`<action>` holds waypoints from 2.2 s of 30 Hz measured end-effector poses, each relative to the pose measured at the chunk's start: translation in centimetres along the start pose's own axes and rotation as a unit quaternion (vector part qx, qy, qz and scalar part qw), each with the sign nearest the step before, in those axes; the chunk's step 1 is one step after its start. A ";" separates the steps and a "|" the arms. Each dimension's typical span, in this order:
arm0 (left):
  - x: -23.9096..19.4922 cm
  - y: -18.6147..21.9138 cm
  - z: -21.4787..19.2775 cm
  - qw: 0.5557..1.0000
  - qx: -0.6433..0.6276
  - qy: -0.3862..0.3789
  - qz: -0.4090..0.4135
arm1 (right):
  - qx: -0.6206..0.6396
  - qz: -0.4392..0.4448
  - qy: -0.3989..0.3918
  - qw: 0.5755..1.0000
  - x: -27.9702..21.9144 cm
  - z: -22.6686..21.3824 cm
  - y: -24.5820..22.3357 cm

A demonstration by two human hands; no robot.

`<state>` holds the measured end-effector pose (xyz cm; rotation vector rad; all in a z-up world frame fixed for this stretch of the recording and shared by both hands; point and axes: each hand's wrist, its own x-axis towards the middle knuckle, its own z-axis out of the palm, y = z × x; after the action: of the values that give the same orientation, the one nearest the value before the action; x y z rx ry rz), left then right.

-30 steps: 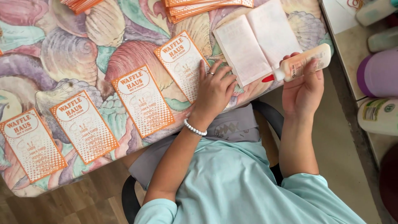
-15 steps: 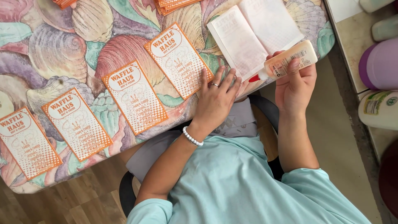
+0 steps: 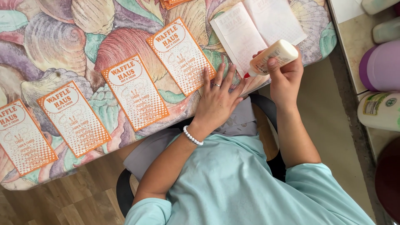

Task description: Applying glue to the edges of paper bags and folding them to assemble the bottom seal.

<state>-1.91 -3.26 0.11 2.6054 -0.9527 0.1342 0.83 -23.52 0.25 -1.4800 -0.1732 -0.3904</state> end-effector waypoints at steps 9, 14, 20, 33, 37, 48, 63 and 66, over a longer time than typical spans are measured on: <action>-0.3 0.2 0.5 0.999 -0.008 0.032 -0.032 | -0.062 -0.009 -0.056 0.996 0.4 0.5 -0.7; -0.4 0.2 0.1 0.998 0.039 0.029 -0.037 | -0.092 0.030 -0.063 0.993 0.8 1.8 -2.3; -0.4 0.2 0.1 0.996 0.054 0.058 -0.039 | -0.124 0.015 -0.071 0.990 2.0 2.5 -1.7; -0.6 -0.1 0.5 0.996 0.063 0.064 -0.029 | -0.124 0.000 -0.095 0.988 4.6 4.2 -0.7; -0.6 0.0 0.6 0.996 0.060 0.060 -0.032 | -0.113 -0.018 -0.127 0.985 5.5 4.6 -0.3; -0.7 -0.2 0.7 0.995 0.058 0.071 -0.028 | -0.122 -0.040 -0.146 0.981 7.7 5.5 1.1; -0.8 -0.1 1.5 0.994 0.074 0.078 -0.030 | -0.160 -0.103 -0.162 0.968 12.1 8.4 2.5; -0.8 -0.1 1.4 0.993 0.083 0.081 -0.031 | -0.183 -0.114 -0.162 0.963 12.6 8.7 2.7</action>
<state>-2.47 -3.21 -1.39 2.7207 -0.8351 0.4201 14.56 -16.69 2.89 -1.8926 -0.5610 -0.3762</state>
